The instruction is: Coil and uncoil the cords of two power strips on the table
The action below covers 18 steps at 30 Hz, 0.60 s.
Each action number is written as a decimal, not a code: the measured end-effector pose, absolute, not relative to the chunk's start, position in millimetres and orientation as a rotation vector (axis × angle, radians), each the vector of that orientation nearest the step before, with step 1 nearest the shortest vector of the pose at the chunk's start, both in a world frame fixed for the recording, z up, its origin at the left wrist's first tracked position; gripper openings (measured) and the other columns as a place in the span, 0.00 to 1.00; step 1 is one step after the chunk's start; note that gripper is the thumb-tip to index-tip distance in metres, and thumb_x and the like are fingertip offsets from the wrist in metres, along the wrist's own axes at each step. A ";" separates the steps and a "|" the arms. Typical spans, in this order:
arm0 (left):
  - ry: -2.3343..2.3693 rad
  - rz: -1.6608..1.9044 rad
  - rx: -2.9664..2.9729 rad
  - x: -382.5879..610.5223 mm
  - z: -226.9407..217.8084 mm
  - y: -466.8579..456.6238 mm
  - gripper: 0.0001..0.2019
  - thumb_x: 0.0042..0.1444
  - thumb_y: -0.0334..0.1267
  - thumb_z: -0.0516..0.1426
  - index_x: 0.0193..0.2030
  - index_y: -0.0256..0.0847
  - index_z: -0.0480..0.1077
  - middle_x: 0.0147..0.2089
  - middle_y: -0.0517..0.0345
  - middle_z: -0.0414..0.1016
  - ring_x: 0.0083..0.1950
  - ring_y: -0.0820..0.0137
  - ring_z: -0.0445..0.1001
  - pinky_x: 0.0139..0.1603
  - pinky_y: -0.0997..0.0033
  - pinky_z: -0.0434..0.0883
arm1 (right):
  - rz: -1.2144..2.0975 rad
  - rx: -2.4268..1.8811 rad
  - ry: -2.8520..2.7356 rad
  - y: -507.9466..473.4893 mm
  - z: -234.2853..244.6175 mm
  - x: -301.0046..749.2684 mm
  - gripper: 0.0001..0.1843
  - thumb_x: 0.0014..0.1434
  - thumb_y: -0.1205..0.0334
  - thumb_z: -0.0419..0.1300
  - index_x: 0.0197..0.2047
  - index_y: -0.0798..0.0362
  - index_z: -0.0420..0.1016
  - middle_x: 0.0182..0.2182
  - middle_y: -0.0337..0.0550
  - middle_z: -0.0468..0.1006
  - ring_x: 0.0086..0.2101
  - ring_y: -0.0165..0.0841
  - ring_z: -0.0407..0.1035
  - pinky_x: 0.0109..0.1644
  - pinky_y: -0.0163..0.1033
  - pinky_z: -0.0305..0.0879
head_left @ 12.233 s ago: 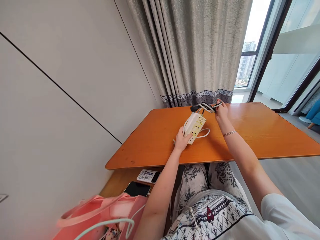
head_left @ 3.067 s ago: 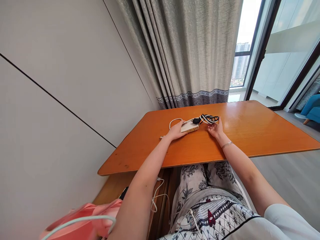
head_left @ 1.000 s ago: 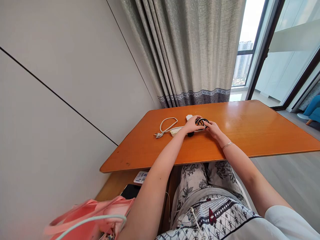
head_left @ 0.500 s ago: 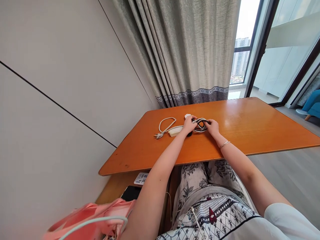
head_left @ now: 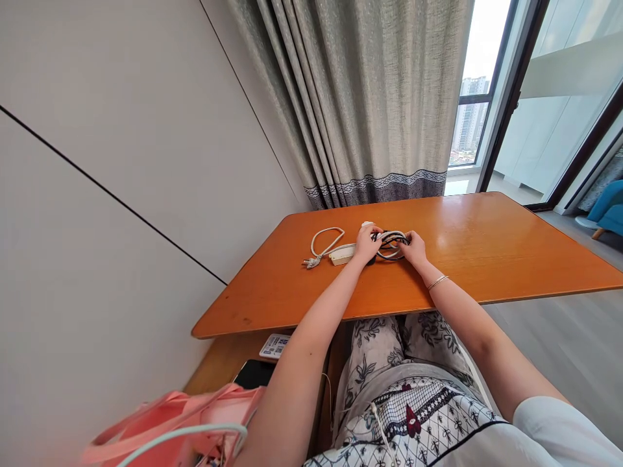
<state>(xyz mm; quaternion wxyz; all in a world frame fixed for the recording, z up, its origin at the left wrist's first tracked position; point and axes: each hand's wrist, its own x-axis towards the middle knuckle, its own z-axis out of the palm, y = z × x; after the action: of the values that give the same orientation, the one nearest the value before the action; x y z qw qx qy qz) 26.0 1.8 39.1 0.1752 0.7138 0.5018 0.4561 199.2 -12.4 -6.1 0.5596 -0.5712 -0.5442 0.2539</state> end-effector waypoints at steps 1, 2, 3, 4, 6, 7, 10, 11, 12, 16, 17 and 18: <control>1.412 1.302 1.992 26.8 38.8 0.7 0.14 0.44 0.23 0.57 0.37 0.42 0.73 0.55 0.48 0.72 0.60 0.58 0.70 0.61 0.55 0.70 | 0.595 -1.355 -1.264 -12.1 -6.6 199.2 0.09 0.46 0.61 0.63 0.30 0.47 0.65 0.27 0.36 0.72 0.31 0.34 0.64 0.40 0.40 0.60; 1.402 1.311 1.960 27.5 38.6 -0.3 0.14 0.44 0.23 0.57 0.37 0.42 0.73 0.55 0.47 0.71 0.59 0.58 0.72 0.59 0.56 0.72 | 0.596 -1.361 -1.246 -11.9 -7.0 199.4 0.09 0.46 0.61 0.62 0.30 0.47 0.64 0.27 0.35 0.71 0.31 0.34 0.64 0.40 0.40 0.60; 1.393 1.319 1.933 28.2 38.5 -1.3 0.15 0.43 0.23 0.57 0.38 0.42 0.72 0.56 0.47 0.70 0.56 0.59 0.73 0.57 0.57 0.73 | 0.601 -1.362 -1.229 -11.7 -7.2 199.7 0.09 0.46 0.61 0.62 0.30 0.47 0.64 0.26 0.35 0.71 0.30 0.35 0.64 0.40 0.40 0.60; 1.386 1.326 1.914 28.7 38.6 -2.1 0.15 0.43 0.23 0.57 0.38 0.41 0.72 0.58 0.47 0.70 0.54 0.60 0.75 0.55 0.58 0.74 | 0.613 -1.359 -1.214 -11.5 -7.3 200.1 0.09 0.46 0.61 0.62 0.31 0.47 0.65 0.25 0.35 0.71 0.30 0.35 0.64 0.39 0.40 0.60; 1.379 1.344 1.899 29.3 39.2 -3.2 0.16 0.42 0.23 0.58 0.39 0.41 0.72 0.59 0.47 0.69 0.51 0.62 0.76 0.52 0.59 0.75 | 0.653 -1.337 -1.194 -11.0 -7.5 200.8 0.10 0.45 0.59 0.63 0.31 0.47 0.66 0.25 0.35 0.71 0.30 0.35 0.64 0.39 0.40 0.61; 1.376 1.350 1.895 29.4 39.5 -3.2 0.16 0.42 0.23 0.58 0.39 0.41 0.72 0.58 0.47 0.70 0.50 0.63 0.76 0.51 0.60 0.76 | 0.679 -1.318 -1.185 -10.7 -7.7 201.0 0.10 0.44 0.58 0.63 0.31 0.48 0.67 0.26 0.36 0.72 0.30 0.34 0.65 0.39 0.40 0.62; 1.347 1.369 1.805 29.1 40.8 -1.6 0.15 0.43 0.26 0.59 0.39 0.41 0.71 0.53 0.49 0.74 0.51 0.63 0.76 0.50 0.61 0.76 | 0.778 -1.242 -1.152 -8.8 -9.1 201.2 0.09 0.46 0.56 0.62 0.31 0.49 0.70 0.28 0.38 0.75 0.30 0.34 0.67 0.38 0.40 0.65; 1.334 1.381 1.748 28.6 41.3 -0.5 0.14 0.44 0.27 0.59 0.39 0.41 0.70 0.51 0.49 0.75 0.51 0.63 0.76 0.50 0.62 0.75 | 0.814 -1.215 -1.137 -7.9 -9.8 201.1 0.09 0.46 0.56 0.61 0.32 0.49 0.71 0.29 0.39 0.76 0.30 0.34 0.68 0.38 0.40 0.66; 1.324 1.393 1.688 28.0 41.9 0.5 0.13 0.45 0.29 0.59 0.40 0.41 0.70 0.49 0.50 0.76 0.50 0.63 0.77 0.50 0.62 0.75 | 0.848 -1.187 -1.121 -7.0 -10.5 201.1 0.10 0.47 0.56 0.60 0.33 0.50 0.72 0.30 0.40 0.77 0.30 0.34 0.69 0.38 0.41 0.67; 1.320 1.408 1.539 24.1 43.9 2.8 0.11 0.52 0.36 0.57 0.43 0.41 0.68 0.45 0.52 0.77 0.42 0.67 0.78 0.44 0.64 0.77 | 0.928 -1.083 -1.066 -3.1 -12.5 200.9 0.15 0.45 0.57 0.60 0.39 0.50 0.76 0.37 0.42 0.80 0.37 0.35 0.72 0.44 0.42 0.70; 1.320 1.402 1.517 23.3 44.1 2.4 0.11 0.53 0.35 0.56 0.44 0.41 0.68 0.46 0.52 0.77 0.40 0.68 0.78 0.41 0.65 0.77 | 0.933 -1.059 -1.057 -2.3 -12.7 200.8 0.16 0.45 0.57 0.60 0.40 0.50 0.76 0.39 0.42 0.81 0.39 0.36 0.72 0.47 0.42 0.70; 1.319 1.393 1.496 22.7 44.1 1.8 0.12 0.53 0.35 0.55 0.45 0.41 0.68 0.47 0.52 0.77 0.39 0.69 0.78 0.39 0.65 0.77 | 0.937 -1.039 -1.048 -1.5 -12.8 200.8 0.17 0.45 0.56 0.61 0.40 0.50 0.76 0.41 0.42 0.81 0.42 0.36 0.72 0.49 0.42 0.69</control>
<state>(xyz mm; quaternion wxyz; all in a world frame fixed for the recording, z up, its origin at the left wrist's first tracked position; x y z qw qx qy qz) 22.7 1.8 44.1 0.3472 0.5767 0.5086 0.5369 200.8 -1.5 -12.8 0.6418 -0.4556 -0.4598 0.4111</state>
